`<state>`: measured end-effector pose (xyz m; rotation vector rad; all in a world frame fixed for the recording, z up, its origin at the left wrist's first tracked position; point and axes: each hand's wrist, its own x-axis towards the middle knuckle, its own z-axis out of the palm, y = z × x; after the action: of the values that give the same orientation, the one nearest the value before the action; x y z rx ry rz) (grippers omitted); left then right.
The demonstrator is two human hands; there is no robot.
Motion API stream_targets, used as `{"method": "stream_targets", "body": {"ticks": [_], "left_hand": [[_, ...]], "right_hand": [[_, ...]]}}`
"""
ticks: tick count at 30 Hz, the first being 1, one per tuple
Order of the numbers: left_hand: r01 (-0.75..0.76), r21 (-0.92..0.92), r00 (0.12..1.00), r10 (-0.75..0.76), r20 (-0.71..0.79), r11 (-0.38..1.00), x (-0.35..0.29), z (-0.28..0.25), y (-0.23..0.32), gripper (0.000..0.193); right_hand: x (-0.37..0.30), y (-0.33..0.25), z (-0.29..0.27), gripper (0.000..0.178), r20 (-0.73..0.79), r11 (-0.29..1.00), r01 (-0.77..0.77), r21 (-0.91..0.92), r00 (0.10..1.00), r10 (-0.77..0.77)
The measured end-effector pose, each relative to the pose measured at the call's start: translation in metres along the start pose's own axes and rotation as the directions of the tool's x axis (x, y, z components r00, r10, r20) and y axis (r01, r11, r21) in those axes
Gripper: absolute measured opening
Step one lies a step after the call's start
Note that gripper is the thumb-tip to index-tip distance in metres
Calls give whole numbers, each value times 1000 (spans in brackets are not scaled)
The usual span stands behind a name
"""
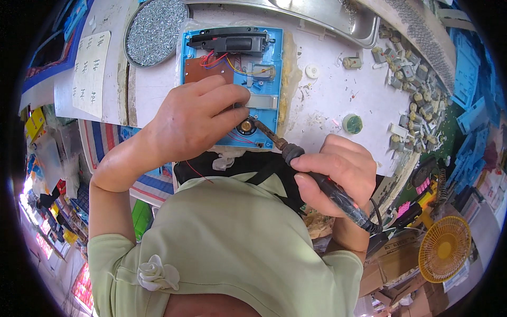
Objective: Soldering wires and components inside a blue electronic device shell and then securing parts with an electric screwdriver.
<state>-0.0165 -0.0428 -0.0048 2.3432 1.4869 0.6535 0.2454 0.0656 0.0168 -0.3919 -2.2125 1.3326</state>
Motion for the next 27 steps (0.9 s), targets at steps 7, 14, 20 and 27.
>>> {"method": "stream_targets", "body": {"ticks": [7, 14, 20, 27], "left_hand": [[-30, 18, 999, 30, 19, 999, 1, -1, -1, 33], [-33, 22, 999, 33, 25, 999, -1, -1, -1, 33], [-41, 22, 999, 40, 20, 999, -1, 0, -3, 31], [-66, 71, 998, 67, -19, 995, 7, 0, -2, 24]], "right_hand": [[5, -15, -1, 20, 12, 992, -115, -50, 993, 116], [9, -26, -1, 21, -23, 989, -119, -83, 993, 118], [-48, -44, -24, 27, -554, 932, -342, -120, 802, 224], [-196, -47, -158, 16, -962, 934, -344, 100, 207, 179]]}}
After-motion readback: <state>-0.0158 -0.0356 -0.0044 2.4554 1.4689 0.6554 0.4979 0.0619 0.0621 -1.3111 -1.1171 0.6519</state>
